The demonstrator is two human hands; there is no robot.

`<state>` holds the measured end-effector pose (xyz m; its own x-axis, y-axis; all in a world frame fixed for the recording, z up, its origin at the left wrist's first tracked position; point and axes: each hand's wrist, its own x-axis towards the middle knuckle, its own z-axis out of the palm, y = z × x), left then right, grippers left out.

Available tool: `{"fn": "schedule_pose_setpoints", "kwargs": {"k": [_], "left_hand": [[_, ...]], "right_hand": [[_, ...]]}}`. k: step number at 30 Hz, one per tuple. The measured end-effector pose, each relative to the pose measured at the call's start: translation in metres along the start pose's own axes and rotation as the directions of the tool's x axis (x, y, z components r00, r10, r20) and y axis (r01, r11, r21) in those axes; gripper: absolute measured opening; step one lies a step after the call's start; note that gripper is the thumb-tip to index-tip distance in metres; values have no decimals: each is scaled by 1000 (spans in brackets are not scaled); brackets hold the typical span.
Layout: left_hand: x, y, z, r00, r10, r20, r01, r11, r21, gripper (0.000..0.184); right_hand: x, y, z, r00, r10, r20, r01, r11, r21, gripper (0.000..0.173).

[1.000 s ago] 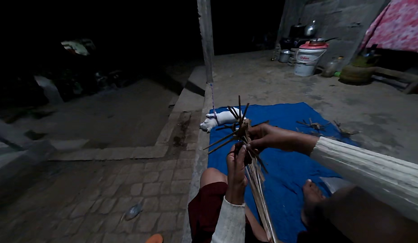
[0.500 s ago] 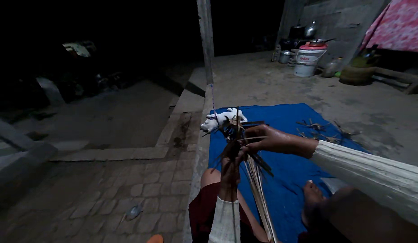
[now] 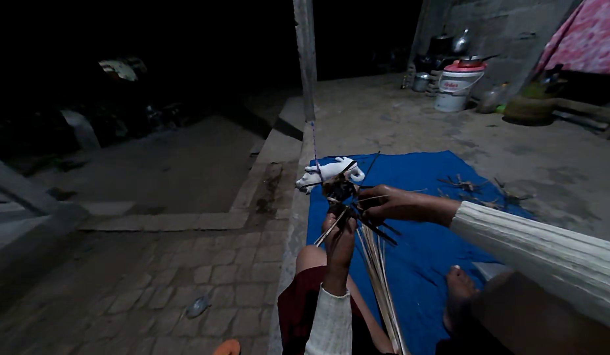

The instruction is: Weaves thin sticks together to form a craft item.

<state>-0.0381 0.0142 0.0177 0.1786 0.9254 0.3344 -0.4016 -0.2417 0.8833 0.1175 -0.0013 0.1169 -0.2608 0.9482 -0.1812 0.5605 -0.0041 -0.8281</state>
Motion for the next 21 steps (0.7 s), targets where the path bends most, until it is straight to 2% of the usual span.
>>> {"fn": "schedule_pose_setpoints", "kwargs": {"k": [3, 6, 10, 18, 21], "left_hand": [[1, 5, -2, 998, -66, -13, 66, 998, 3, 21], [3, 9, -4, 991, -130, -33, 130, 991, 14, 14], [5, 12, -7, 975, -224, -14, 224, 975, -15, 7], [5, 9, -12, 955, -296, 34, 297, 938, -180, 10], [4, 15, -19, 938, -330, 109, 339, 938, -73, 14]], "right_hand": [[3, -2, 1, 1000, 26, -6, -26, 999, 43, 14], [6, 0, 0, 996, 87, -1, -86, 990, 110, 11], [10, 4, -2, 991, 117, 71, -126, 984, 123, 11], [14, 1, 1, 986, 97, 135, -109, 990, 86, 14], [16, -2, 1, 988, 116, 104, -127, 986, 109, 16]]}}
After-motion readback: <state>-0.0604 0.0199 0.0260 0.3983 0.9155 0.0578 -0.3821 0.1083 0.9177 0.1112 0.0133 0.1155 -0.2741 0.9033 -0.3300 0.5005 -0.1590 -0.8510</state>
